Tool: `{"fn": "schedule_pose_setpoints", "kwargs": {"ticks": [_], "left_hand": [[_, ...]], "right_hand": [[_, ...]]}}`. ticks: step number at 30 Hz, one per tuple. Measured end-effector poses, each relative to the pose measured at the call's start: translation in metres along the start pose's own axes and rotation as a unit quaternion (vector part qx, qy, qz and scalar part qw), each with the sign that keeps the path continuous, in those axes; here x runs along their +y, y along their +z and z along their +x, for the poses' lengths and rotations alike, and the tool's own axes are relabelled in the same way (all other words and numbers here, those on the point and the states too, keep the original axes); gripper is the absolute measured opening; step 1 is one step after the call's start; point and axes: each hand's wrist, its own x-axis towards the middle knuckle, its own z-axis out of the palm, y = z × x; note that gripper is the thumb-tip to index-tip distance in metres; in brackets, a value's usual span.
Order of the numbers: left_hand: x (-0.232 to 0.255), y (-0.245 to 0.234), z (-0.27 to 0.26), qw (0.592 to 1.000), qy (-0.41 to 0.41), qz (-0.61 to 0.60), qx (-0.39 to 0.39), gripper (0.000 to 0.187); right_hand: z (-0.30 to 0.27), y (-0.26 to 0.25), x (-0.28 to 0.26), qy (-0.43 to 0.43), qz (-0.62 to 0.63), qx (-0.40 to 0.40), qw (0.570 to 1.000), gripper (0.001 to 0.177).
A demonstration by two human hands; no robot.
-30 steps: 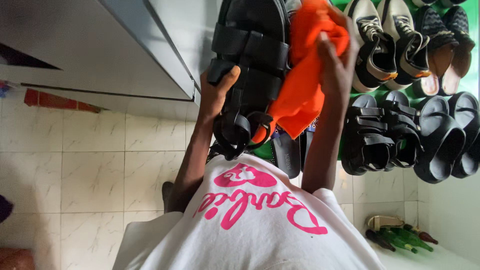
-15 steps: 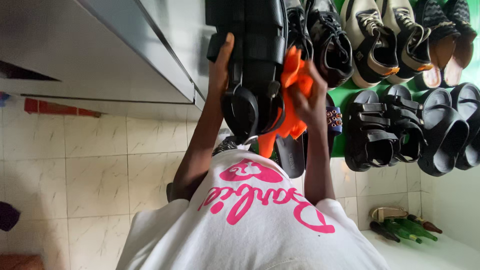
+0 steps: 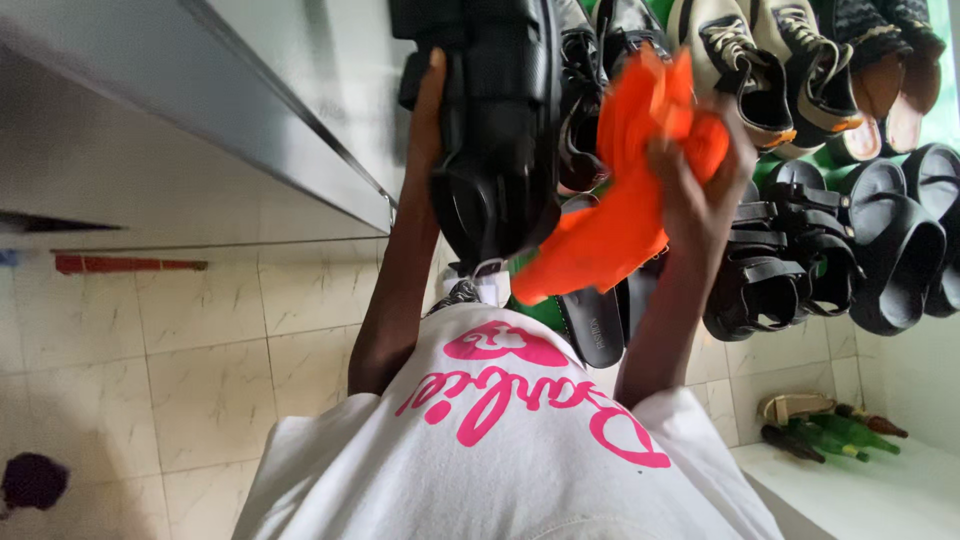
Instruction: The person cleans a pair of black sandals using an orange cloth, wiping the straps and soles before placing the sandals onto a green shoe rack alongside other shoes.
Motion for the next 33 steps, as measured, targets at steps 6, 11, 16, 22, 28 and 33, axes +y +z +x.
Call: {"fn": "schedule_pose_setpoints", "kwargs": {"ticks": [6, 11, 16, 22, 28, 33], "left_hand": [[-0.003, -0.002, 0.015, 0.996, -0.091, -0.005, -0.007, 0.060], [0.012, 0.016, 0.011, 0.997, -0.051, -0.043, -0.041, 0.059], [0.025, 0.024, 0.020, 0.992, -0.067, -0.085, -0.069, 0.064], [0.021, 0.014, 0.034, 0.998, -0.014, -0.055, -0.042, 0.070], [0.013, -0.002, 0.045, 0.991, 0.106, 0.084, 0.001, 0.078], [0.009, -0.022, 0.052, 0.989, 0.084, 0.078, 0.089, 0.087]], "right_hand": [[0.070, 0.058, -0.005, -0.125, -0.193, -0.059, 0.971, 0.042], [0.023, 0.085, -0.015, -0.093, -0.249, -0.026, 0.964, 0.044], [-0.018, 0.103, -0.020, -0.058, -0.251, 0.006, 0.966, 0.040], [-0.044, 0.120, -0.011, -0.076, -0.229, 0.039, 0.970, 0.041], [-0.040, 0.123, 0.006, 0.069, -0.013, 0.069, 0.995, 0.063], [-0.028, 0.123, 0.023, 0.063, 0.046, 0.105, 0.991, 0.082]]}}
